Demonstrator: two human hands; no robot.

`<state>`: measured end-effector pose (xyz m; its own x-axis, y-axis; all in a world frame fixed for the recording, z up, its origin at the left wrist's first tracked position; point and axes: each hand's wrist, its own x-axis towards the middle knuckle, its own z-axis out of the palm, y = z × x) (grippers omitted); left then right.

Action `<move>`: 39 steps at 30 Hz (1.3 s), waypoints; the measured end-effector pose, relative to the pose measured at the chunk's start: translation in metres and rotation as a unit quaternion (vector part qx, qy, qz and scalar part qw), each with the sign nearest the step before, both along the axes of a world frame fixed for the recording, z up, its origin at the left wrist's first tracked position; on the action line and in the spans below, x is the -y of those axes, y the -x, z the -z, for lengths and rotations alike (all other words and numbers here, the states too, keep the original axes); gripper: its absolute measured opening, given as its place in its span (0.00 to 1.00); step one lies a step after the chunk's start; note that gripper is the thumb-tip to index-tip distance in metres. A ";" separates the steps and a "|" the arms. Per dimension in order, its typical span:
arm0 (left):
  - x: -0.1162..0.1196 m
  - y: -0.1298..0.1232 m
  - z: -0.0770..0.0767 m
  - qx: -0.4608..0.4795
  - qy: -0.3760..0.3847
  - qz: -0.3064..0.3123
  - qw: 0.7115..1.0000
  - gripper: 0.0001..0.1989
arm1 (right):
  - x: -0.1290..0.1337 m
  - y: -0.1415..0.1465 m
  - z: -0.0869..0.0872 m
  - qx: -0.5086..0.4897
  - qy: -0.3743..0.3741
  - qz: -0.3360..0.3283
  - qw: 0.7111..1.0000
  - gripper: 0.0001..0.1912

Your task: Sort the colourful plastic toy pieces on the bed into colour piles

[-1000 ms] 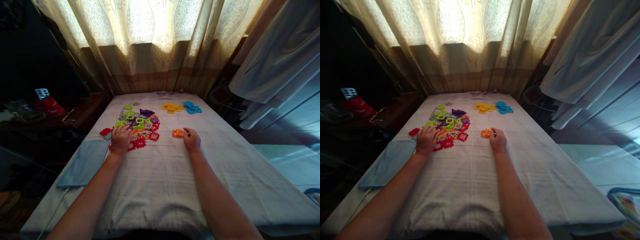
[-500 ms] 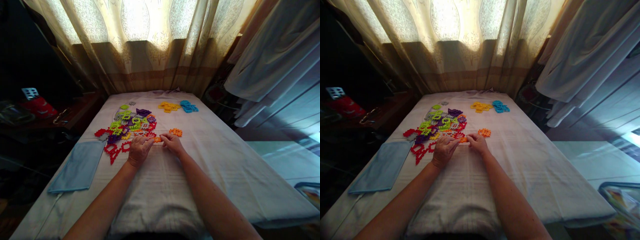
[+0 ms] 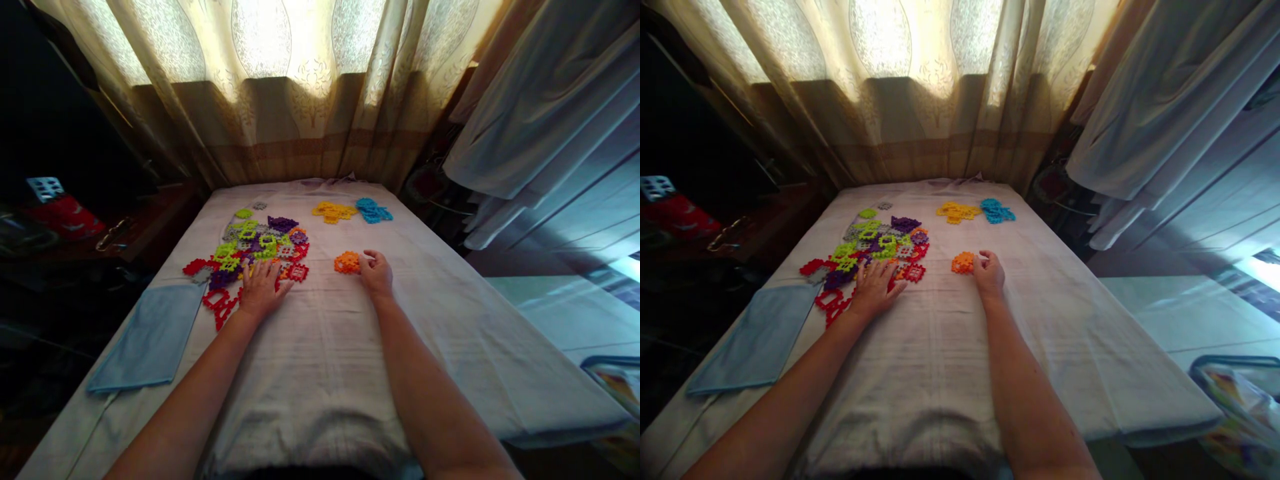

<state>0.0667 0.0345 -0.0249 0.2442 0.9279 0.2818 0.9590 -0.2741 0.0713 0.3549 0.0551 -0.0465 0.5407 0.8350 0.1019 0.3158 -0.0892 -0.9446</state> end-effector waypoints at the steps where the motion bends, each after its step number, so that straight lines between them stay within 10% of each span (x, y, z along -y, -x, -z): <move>1: 0.001 0.002 0.000 -0.005 0.008 0.007 1.000 0.30 | 0.000 -0.002 0.001 0.024 0.013 0.004 1.000 0.23; 15: 0.028 0.038 0.004 0.054 -0.038 0.087 0.994 0.15 | 0.011 0.009 -0.007 0.182 0.033 0.022 0.983 0.19; 27: 0.036 0.050 0.006 0.108 -0.059 0.082 0.989 0.09 | 0.012 0.113 -0.032 0.393 -0.098 -0.294 0.866 0.13; 39: 0.036 0.050 0.011 0.130 -0.036 0.093 0.986 0.20 | -0.007 0.150 -0.018 0.430 -0.041 -0.339 0.836 0.20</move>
